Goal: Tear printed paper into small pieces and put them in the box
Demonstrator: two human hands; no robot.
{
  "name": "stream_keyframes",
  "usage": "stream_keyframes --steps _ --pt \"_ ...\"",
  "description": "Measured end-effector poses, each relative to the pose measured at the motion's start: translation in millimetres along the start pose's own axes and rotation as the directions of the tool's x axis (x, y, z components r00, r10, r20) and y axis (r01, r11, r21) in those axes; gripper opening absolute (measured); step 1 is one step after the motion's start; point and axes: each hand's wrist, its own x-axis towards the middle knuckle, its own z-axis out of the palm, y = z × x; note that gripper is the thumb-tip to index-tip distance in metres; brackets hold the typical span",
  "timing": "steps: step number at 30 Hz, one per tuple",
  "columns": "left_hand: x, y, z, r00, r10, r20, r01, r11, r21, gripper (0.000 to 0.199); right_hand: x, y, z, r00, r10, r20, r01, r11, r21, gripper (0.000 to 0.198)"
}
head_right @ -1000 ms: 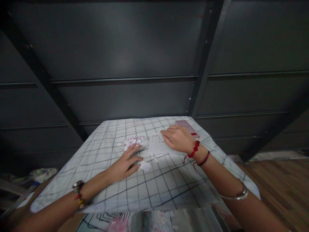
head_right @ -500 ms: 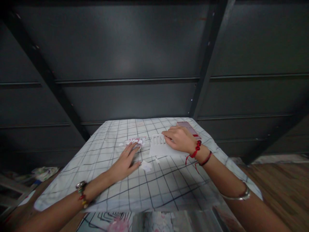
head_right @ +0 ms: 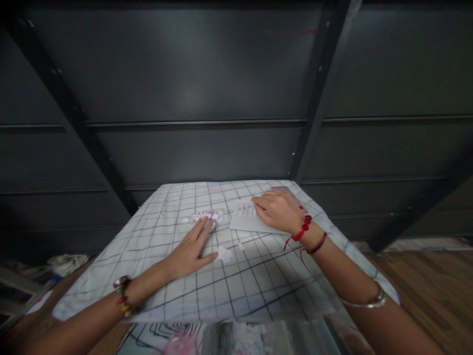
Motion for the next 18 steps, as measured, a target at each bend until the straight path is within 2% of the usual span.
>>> stream_keyframes --steps 12,15,18 --pt "-35.6 -4.5 -7.0 1.0 0.008 0.03 -0.008 1.0 0.022 0.079 -15.2 -36.3 -21.5 0.996 -0.091 -0.008 0.092 0.989 0.113 0.025" --pt "-39.3 -1.7 -7.0 0.999 0.004 0.04 -0.005 0.999 0.031 0.079 -14.5 -43.9 -24.5 0.997 -0.062 -0.045 0.067 0.989 0.135 0.025" --pt "-42.6 -0.4 -6.0 0.999 0.01 0.035 -0.011 0.999 0.032 0.079 -10.6 -47.9 -21.4 0.999 -0.04 -0.016 0.042 0.99 0.132 0.026"
